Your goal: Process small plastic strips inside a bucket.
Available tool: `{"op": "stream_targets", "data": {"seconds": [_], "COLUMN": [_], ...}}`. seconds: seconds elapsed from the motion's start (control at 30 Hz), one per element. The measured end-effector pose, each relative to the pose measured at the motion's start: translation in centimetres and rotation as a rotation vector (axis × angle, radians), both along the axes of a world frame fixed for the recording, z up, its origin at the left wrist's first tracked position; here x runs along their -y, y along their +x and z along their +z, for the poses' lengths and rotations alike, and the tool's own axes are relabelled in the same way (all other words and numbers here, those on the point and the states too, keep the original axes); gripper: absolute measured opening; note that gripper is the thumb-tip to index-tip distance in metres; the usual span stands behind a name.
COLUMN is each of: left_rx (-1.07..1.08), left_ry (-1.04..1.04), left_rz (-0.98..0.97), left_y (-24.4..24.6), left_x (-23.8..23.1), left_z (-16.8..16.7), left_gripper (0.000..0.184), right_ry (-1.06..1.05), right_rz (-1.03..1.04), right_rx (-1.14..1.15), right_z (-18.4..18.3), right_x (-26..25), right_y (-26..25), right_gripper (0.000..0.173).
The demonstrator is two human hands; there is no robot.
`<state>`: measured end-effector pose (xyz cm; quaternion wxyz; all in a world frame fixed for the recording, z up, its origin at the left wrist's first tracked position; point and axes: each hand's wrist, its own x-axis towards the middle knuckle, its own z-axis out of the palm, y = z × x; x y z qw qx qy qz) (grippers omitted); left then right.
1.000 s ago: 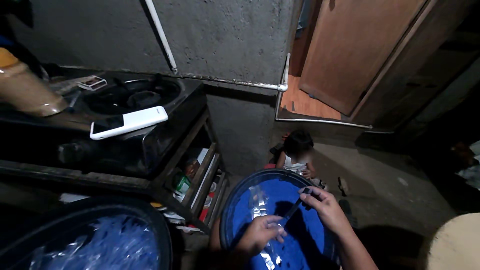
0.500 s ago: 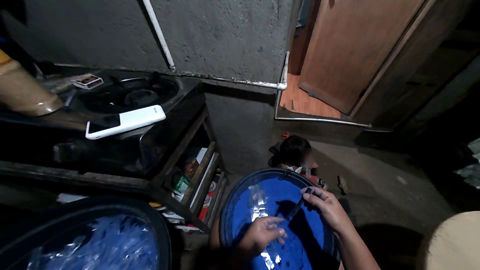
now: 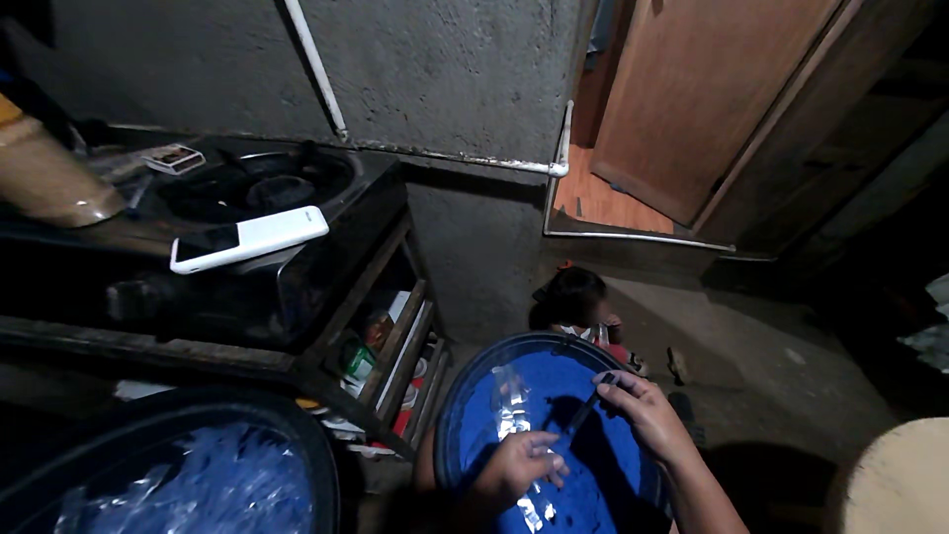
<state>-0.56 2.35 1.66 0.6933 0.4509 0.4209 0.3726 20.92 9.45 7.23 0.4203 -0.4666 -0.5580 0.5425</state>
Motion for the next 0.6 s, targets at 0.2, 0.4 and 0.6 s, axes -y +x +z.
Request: {"op": "stream_targets", "data": {"seconds": [0.2,0.4,0.6], "left_rx": [0.007,0.022,0.047], "left_ry": [-0.007,-0.016,-0.002], "left_rz": [0.003,0.008,0.002], "left_y": [-0.02,-0.03,-0.21], "left_x": [0.04,0.10,0.17], "left_z": [-0.24,-0.43,-0.58], "left_gripper": [0.037,0.036,0.036], "right_ry": [0.062,0.079,-0.144], "right_rz": [0.024,0.052,-0.034], "right_rx": [0.094,0.093,-0.121], "right_z": [0.14,0.22,-0.13], "right_x": [0.24,0.16,-0.13], "right_y": [-0.05,0.24,0.31], "right_gripper": [0.015,0.018,0.017]}}
